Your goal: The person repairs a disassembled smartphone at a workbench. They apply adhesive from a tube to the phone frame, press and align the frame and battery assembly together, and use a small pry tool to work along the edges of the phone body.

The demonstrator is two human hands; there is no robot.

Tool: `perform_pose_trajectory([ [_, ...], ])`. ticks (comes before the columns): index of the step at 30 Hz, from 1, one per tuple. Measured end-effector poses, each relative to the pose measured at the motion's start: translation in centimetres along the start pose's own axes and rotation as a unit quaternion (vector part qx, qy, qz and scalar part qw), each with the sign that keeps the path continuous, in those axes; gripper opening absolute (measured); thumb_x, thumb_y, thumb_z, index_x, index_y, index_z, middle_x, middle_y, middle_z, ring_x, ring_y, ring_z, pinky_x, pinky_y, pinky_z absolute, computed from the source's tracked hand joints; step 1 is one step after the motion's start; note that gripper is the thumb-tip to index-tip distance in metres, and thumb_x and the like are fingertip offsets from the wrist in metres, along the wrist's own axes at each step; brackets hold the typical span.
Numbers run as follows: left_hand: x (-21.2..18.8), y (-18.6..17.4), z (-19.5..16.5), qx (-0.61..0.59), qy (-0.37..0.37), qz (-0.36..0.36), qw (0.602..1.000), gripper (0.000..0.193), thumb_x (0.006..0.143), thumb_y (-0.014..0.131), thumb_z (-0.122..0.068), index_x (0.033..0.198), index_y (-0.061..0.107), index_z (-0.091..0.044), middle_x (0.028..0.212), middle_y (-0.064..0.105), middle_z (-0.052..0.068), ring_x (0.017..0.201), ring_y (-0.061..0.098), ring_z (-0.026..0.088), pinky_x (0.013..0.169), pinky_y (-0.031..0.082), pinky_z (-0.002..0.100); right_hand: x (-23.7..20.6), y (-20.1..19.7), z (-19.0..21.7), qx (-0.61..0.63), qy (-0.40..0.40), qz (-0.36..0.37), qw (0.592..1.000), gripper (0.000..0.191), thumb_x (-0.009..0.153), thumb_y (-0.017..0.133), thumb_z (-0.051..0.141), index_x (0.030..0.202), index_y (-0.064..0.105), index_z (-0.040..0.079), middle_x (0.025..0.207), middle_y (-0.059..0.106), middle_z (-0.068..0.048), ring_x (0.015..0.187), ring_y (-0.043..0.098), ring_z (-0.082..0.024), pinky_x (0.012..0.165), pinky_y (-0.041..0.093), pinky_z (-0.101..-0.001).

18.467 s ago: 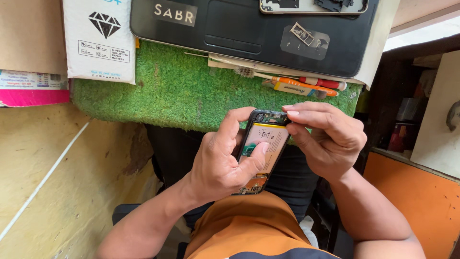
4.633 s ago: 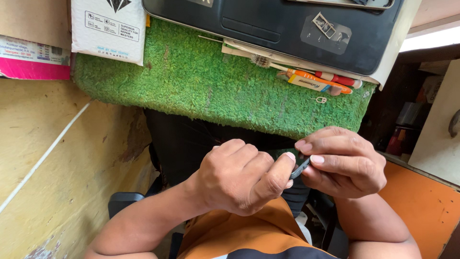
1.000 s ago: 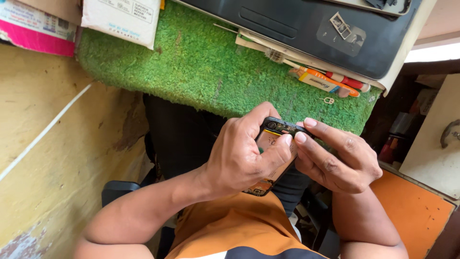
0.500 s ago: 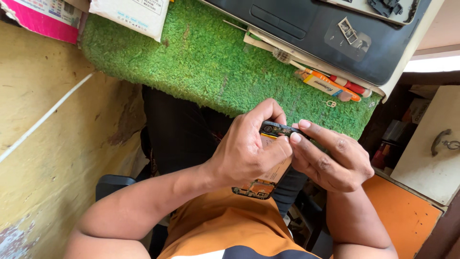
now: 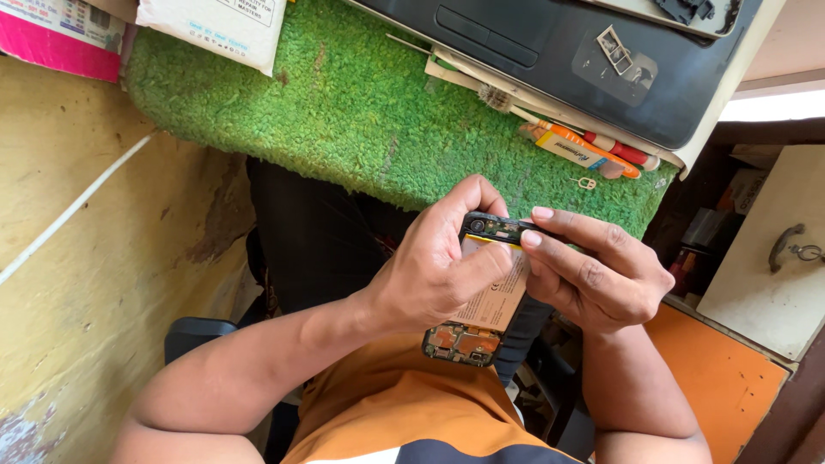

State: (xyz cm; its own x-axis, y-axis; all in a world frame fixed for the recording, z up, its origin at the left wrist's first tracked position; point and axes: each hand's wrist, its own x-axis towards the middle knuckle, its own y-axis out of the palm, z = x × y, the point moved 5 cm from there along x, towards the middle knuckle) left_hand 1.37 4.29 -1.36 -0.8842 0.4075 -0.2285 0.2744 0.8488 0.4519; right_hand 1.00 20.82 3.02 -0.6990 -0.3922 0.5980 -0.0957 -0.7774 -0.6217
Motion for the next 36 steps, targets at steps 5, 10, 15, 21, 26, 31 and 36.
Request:
perform_pose_trajectory([
  [5,0.0,-0.2,-0.5,0.047,0.027,-0.008,0.999,0.016,0.096,0.062,-0.010,0.105,0.049,-0.005,0.089,0.048,-0.003,0.084,0.044,0.003,0.071,0.044,0.023,0.2,0.0,0.0,0.001,-0.024,0.005,1.000,0.009,0.092,0.079,0.005,0.100,0.077,0.000,0.099,0.075,-0.023,0.088,0.077,-0.026,0.077,0.065,-0.0335],
  [10,0.1,-0.2,-0.6,0.057,0.023,-0.012,0.998,0.016,0.097,0.062,-0.011,0.105,0.050,-0.005,0.088,0.049,-0.003,0.083,0.044,0.003,0.070,0.045,0.024,0.3,0.0,0.0,-0.007,-0.035,0.009,0.999,0.009,0.091,0.080,0.003,0.099,0.077,0.000,0.099,0.075,-0.022,0.088,0.078,-0.027,0.077,0.065,-0.0340],
  [15,0.0,0.0,-0.4,0.034,-0.016,-0.024,0.999,0.017,0.095,0.063,-0.009,0.104,0.049,-0.006,0.084,0.045,-0.005,0.072,0.040,0.000,0.056,0.038,0.021,0.4,0.1,0.1,-0.006,-0.042,0.011,0.999,0.009,0.089,0.081,0.003,0.097,0.077,0.001,0.098,0.075,-0.023,0.085,0.077,-0.026,0.075,0.064,-0.0331],
  [21,0.2,0.1,-0.1,-0.007,-0.056,-0.040,0.998,0.020,0.092,0.064,-0.008,0.103,0.048,-0.007,0.079,0.043,-0.006,0.065,0.039,-0.001,0.048,0.035,0.020,0.2,0.3,0.2,-0.018,-0.022,0.024,0.999,0.013,0.088,0.083,0.002,0.099,0.078,0.002,0.100,0.075,-0.020,0.085,0.076,-0.025,0.076,0.063,-0.0338],
  [26,-0.3,-0.2,-1.5,0.118,0.058,-0.065,0.989,0.022,0.095,0.067,-0.007,0.105,0.048,-0.004,0.083,0.050,-0.001,0.070,0.044,0.003,0.058,0.043,0.025,-0.6,0.3,-1.1,0.151,0.183,0.013,0.971,0.022,0.092,0.079,0.002,0.112,0.071,-0.004,0.102,0.074,-0.017,0.091,0.073,-0.020,0.078,0.056,-0.0238],
  [31,-0.5,0.1,-2.2,0.195,0.122,-0.068,0.971,0.027,0.093,0.069,-0.007,0.107,0.046,-0.002,0.084,0.056,0.008,0.069,0.057,0.015,0.064,0.052,0.031,-1.2,0.6,-1.5,0.235,0.256,0.007,0.938,0.014,0.093,0.077,-0.002,0.106,0.072,-0.003,0.093,0.072,-0.011,0.081,0.067,-0.014,0.072,0.049,-0.0203],
  [36,-0.6,0.5,-2.3,0.220,0.143,-0.065,0.963,0.028,0.092,0.068,-0.006,0.108,0.045,-0.001,0.087,0.059,0.012,0.071,0.067,0.026,0.068,0.055,0.035,-1.4,0.3,-1.5,0.126,0.309,0.009,0.943,0.014,0.081,0.079,-0.004,0.093,0.073,-0.005,0.085,0.072,-0.014,0.062,0.057,-0.014,0.057,0.038,-0.0215],
])
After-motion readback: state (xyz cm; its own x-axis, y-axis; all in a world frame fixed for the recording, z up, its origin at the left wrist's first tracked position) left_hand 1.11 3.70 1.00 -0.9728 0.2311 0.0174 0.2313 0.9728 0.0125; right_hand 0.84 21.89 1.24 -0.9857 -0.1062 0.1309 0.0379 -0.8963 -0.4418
